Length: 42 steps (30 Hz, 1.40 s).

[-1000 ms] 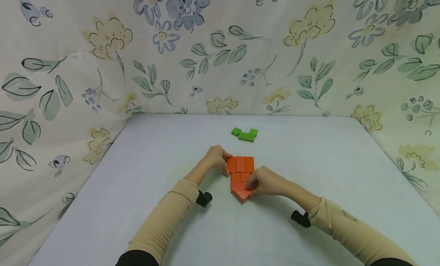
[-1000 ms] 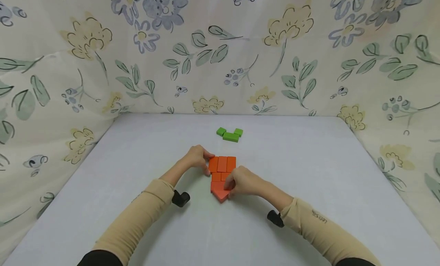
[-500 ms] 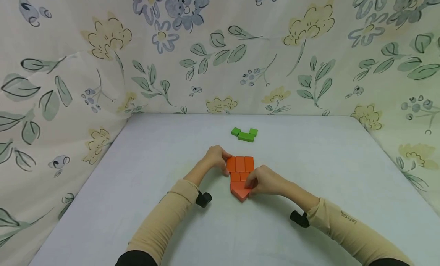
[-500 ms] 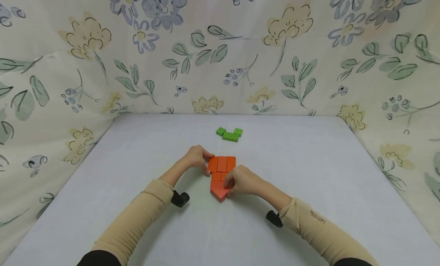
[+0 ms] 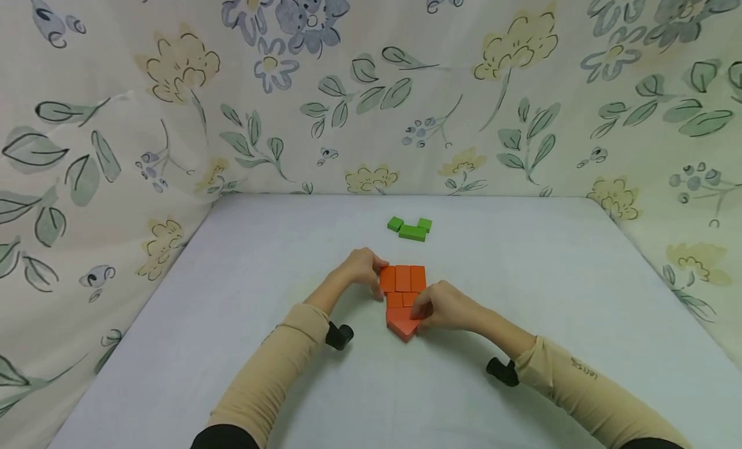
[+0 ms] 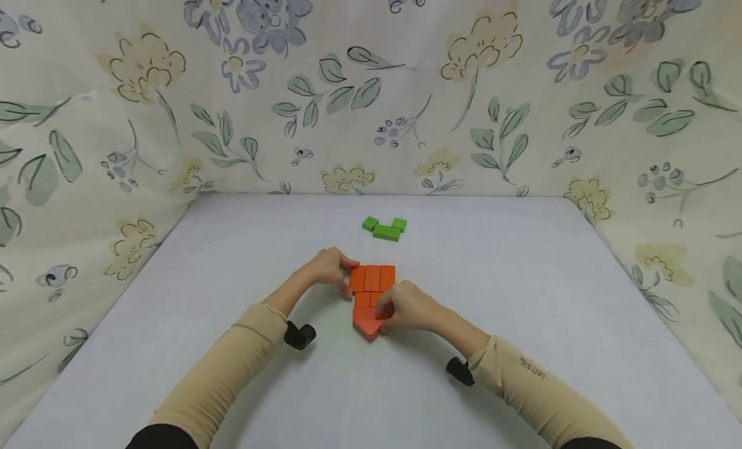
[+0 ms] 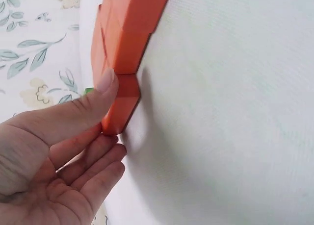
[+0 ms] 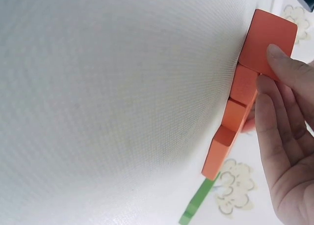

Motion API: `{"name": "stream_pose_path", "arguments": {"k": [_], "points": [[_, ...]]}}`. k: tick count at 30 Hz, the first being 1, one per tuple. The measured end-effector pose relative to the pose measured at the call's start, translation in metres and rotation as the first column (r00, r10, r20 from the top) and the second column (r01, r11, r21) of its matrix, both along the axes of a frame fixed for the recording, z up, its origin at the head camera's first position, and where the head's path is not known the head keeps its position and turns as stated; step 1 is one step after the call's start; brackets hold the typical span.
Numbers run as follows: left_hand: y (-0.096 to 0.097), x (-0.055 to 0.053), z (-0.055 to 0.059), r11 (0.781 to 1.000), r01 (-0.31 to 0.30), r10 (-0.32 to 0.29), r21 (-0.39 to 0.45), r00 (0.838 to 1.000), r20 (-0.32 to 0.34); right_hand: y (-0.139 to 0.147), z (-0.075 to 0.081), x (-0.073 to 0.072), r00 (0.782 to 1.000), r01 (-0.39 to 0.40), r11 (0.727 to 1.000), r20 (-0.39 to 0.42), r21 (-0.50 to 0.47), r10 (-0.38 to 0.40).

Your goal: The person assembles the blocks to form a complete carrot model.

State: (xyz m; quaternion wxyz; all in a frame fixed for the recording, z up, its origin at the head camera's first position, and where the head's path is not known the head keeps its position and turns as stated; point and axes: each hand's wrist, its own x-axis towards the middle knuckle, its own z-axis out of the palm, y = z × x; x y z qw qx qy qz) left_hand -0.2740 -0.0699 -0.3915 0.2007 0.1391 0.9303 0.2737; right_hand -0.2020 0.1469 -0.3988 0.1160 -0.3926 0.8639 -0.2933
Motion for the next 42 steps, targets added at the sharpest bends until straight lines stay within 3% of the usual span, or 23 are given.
{"name": "stream_pose_path", "arguments": {"k": [5,13,18,21,25,28,31,34,36,42], "points": [[-0.003,-0.001,0.0,1.0,0.006,-0.006,0.027,1.0,0.0,-0.001,-0.001,-0.001,1.0,0.001,1.0,0.006,-0.006,-0.001],[-0.001,0.0,-0.009,0.986,-0.122,0.128,0.113,0.991,-0.039,-0.003,-0.004,-0.003,1.0,-0.005,1.0,-0.001,-0.028,0.005],[-0.001,0.0,-0.009,0.979,-0.157,0.163,0.132,0.986,-0.033,0.0,0.0,-0.006,0.999,-0.028,1.0,0.032,-0.004,0.028],[0.0,0.001,-0.007,0.978,-0.165,0.17,0.128,0.985,-0.033,0.007,0.012,-0.017,0.994,-0.021,0.999,0.108,0.049,0.015],[0.0,0.0,-0.004,0.979,-0.167,0.172,0.116,0.984,-0.038,0.018,0.029,-0.046,0.978,0.132,0.988,0.155,0.08,-0.143],[0.001,-0.001,-0.003,0.979,-0.175,0.18,0.106,0.983,-0.042,0.024,0.029,-0.073,0.937,0.308,0.951,0.158,0.04,-0.31],[0.001,-0.002,-0.003,0.976,-0.19,0.195,0.105,0.98,-0.033,0.026,0.022,-0.095,0.865,0.468,0.884,0.203,-0.002,-0.458],[0.002,-0.002,-0.005,0.974,-0.197,0.201,0.115,0.979,-0.023,0.026,0.012,-0.111,0.792,0.575,0.818,0.269,-0.026,-0.548],[0.003,-0.001,-0.006,0.972,-0.199,0.203,0.125,0.979,-0.019,0.024,0.005,-0.119,0.76,0.608,0.793,0.308,-0.025,-0.573],[0.008,0.0,-0.008,0.967,-0.21,0.214,0.146,0.977,-0.007,0.019,-0.003,-0.131,0.753,0.613,0.79,0.299,0.004,-0.585]]}}
